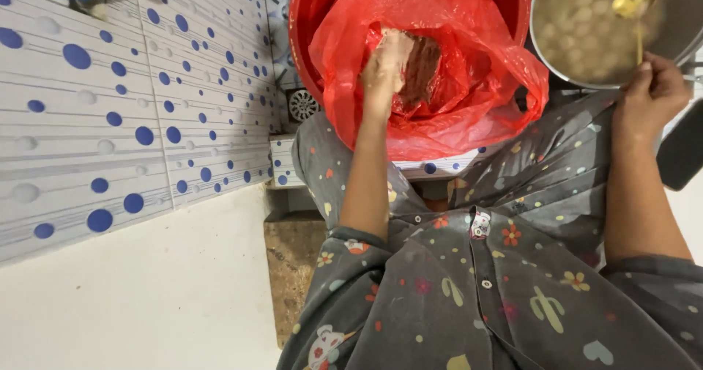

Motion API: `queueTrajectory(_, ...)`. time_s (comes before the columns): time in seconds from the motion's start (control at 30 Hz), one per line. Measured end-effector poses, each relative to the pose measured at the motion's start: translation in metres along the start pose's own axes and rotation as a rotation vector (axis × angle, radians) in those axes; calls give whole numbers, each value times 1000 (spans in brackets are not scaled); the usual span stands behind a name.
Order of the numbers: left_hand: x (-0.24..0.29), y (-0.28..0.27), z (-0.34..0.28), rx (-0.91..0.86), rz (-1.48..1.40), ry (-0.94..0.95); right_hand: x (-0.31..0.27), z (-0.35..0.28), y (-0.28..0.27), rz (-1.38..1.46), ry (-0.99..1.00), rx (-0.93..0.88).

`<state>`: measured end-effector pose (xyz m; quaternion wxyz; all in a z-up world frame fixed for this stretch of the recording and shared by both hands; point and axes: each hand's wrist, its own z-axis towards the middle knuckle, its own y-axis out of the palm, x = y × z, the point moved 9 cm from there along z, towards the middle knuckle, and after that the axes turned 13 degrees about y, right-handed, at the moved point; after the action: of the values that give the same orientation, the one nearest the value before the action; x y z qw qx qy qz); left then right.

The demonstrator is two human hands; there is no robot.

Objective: Forming small meatballs by squeezing paste through the hand and scooping it with a spoon into a pot of water.

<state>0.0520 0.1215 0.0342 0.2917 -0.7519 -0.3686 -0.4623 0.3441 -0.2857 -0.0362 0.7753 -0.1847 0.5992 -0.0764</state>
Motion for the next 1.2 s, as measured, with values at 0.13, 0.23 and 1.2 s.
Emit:
queueTrajectory(0.13, -37, 8, 36, -74, -213, 55, -8, 1, 1, -19, 79, -15)
queueTrajectory(0.23, -78, 10, 65, -6, -491, 74, -11, 0, 2, -100, -23, 4)
queueTrajectory(1.2, -38, 17, 38, -230, -440, 486, 42, 3, 6, -79, 533, -9)
